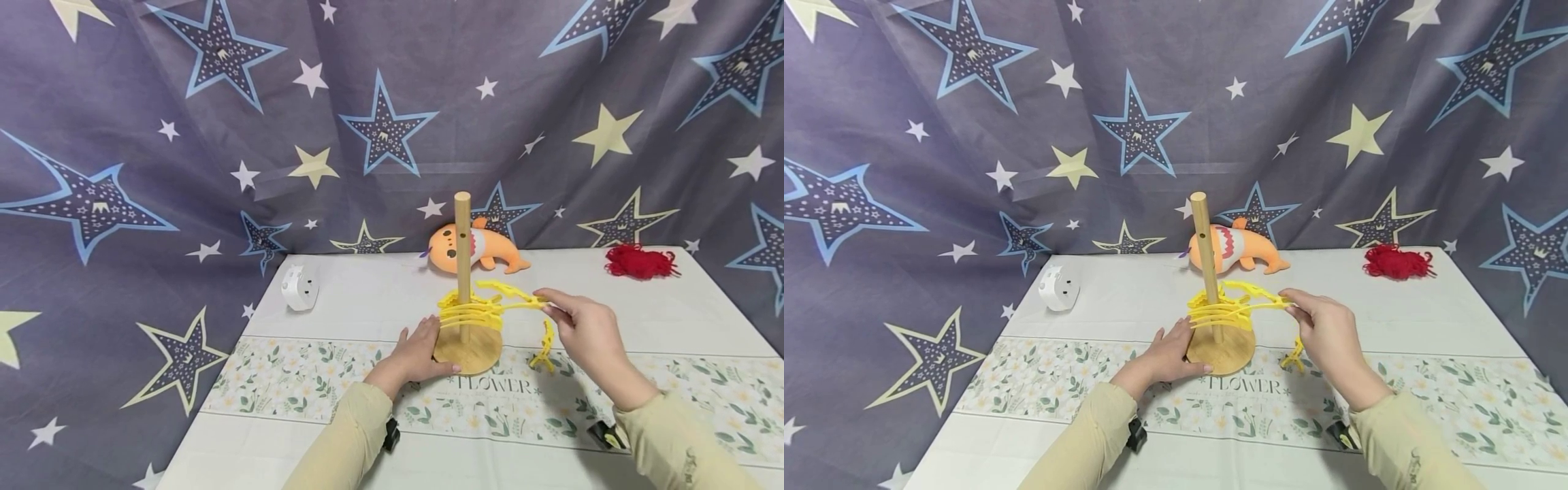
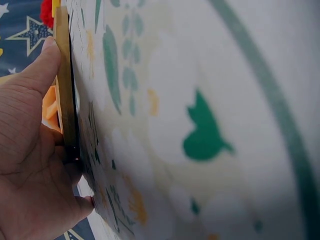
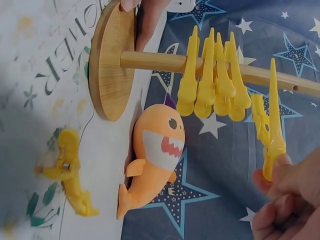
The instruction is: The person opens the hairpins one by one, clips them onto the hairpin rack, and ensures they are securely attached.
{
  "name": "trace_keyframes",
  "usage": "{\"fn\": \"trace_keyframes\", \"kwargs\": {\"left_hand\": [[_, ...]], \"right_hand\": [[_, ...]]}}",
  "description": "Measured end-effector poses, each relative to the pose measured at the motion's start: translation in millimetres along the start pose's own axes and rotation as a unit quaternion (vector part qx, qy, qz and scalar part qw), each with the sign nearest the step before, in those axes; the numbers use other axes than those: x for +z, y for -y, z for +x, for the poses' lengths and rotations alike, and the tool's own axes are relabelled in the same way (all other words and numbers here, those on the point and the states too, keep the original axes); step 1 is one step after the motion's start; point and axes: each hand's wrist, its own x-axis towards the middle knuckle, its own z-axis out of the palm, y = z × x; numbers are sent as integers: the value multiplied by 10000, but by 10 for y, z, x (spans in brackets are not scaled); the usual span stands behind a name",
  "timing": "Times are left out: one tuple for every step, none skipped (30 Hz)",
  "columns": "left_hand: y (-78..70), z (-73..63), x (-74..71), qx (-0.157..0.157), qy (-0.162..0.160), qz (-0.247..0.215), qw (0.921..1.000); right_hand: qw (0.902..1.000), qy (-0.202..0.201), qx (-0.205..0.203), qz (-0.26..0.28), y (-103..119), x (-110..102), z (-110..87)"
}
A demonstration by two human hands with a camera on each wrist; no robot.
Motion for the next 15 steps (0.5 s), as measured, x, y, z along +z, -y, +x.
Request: {"fn": "trace_keyframes", "kwargs": {"left_hand": [[-1, -1, -1, 2, 3, 18, 10000], [0, 1, 2, 2, -4, 26, 10000], [0, 1, 2, 0, -2, 25, 10000], [-3, 0, 0, -1, -1, 23, 10000], [-4, -1, -2, -4, 3, 19, 10000], [-5, -1, -3, -5, 10, 13, 10000], [-9, -4, -6, 1, 6, -13, 10000], [-11, -7, -8, 8, 3, -39, 10000], [-14, -10, -11, 10, 10, -45, 10000], [-14, -10, -10, 14, 7, -39, 10000], [-13, -8, -7, 17, 1, -37, 10000], [-12, -8, -4, 21, -11, -40, 10000], [-13, -10, -4, 21, -18, -42, 10000], [-13, -11, -4, 8, -10, -26, 10000], [-12, -10, -3, -5, 4, -10, 10000]], "right_hand": [[10000, 12, 4, 6, 13, 16, 13], [10000, 28, 3, 17, 26, 32, 26], [10000, 38, 2, 25, 38, 49, 39], [10000, 39, -13, 17, 49, 67, 51], [10000, 37, -26, 11, 60, 87, 64], [10000, 13, -64, -15, 69, 108, 77], [9999, -5, -99, -36, 79, 128, 88], [9999, -20, -130, -50, 90, 148, 99], [9998, -30, -159, -72, 102, 170, 108], [9998, -33, -182, -84, 115, 192, 120], [9997, -32, -204, -87, 128, 214, 132], [9997, -31, -228, -96, 144, 234, 146], [9997, -29, -244, -94, 160, 255, 158], [9996, -26, -261, -100, 174, 278, 170], [9995, -19, -282, -114, 189, 300, 182]]}}
